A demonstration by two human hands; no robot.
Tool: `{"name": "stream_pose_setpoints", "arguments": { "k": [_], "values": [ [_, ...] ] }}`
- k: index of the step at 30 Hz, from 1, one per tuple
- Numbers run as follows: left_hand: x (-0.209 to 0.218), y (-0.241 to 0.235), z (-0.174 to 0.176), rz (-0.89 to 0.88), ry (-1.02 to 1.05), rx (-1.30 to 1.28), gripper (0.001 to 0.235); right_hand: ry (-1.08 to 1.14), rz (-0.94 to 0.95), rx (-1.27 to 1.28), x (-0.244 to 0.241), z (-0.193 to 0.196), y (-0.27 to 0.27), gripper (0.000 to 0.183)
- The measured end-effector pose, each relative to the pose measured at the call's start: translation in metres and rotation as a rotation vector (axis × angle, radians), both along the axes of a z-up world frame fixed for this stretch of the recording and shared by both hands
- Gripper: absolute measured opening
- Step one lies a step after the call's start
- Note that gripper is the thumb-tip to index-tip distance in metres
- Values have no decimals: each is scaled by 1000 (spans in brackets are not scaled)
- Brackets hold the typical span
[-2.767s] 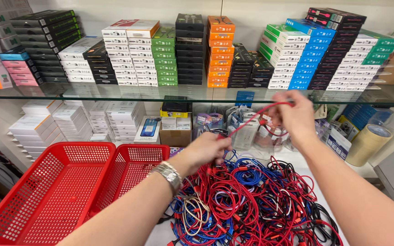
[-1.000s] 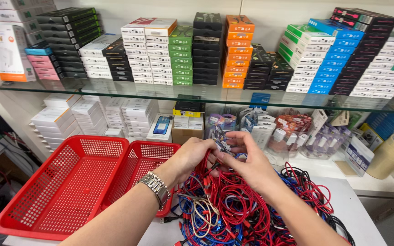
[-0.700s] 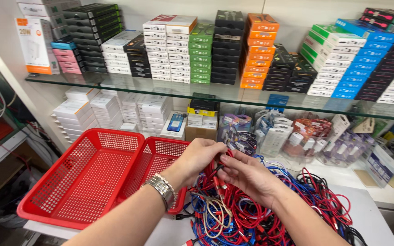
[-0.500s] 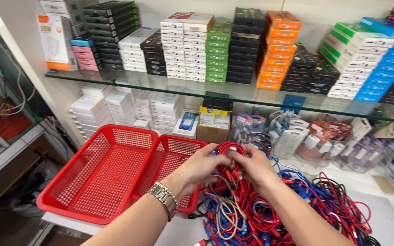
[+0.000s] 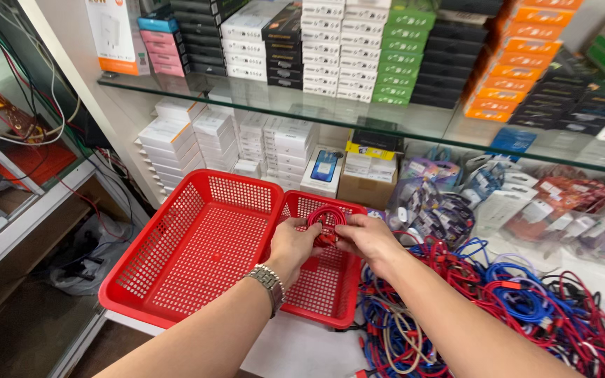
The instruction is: The person untangles and coils various colored USB cables from a large pile on a counter. They place the coiled cables into red plastic baskets. The person handles red, blue, beige, and purple cables throughout the clip.
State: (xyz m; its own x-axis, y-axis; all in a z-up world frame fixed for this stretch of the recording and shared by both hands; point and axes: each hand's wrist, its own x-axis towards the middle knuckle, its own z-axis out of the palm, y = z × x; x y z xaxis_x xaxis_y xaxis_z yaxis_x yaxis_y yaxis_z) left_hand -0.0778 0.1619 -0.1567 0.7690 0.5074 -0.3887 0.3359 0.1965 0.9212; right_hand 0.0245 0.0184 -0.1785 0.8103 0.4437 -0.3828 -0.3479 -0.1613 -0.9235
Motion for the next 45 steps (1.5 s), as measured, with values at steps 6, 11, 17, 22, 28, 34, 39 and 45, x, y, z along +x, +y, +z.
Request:
{"name": "stream_pose_setpoints", "arguments": {
  "k": [6, 11, 17, 22, 28, 34, 39, 45],
  "values": [
    [17, 10, -54, -31, 82, 450, 71, 87, -101, 76, 36, -81, 55, 30],
    [29, 14, -117, -201, -147, 925, 65, 267, -154, 108, 44, -125, 75, 22],
    [27, 35, -104, -590, 195, 653, 44, -100, -81, -299, 24, -126, 82, 31],
    [22, 28, -65, -404, 101, 617, 42, 39, 25, -141, 14, -96, 69, 29],
    [34, -20, -22, -260, -154, 541, 35, 68, -24, 86, 17, -7, -2, 27],
    [53, -101, 23, -359, -323, 511, 26, -249, -133, -202, 9, 58, -124, 29],
    [60, -153, 42, -456, -281, 447, 24, -549, -89, -920, 5, 50, -231, 31],
    [64, -191, 35, -524, -326, 463, 24, -956, -101, -1052, -11, 4, -281, 34]
  ]
}}
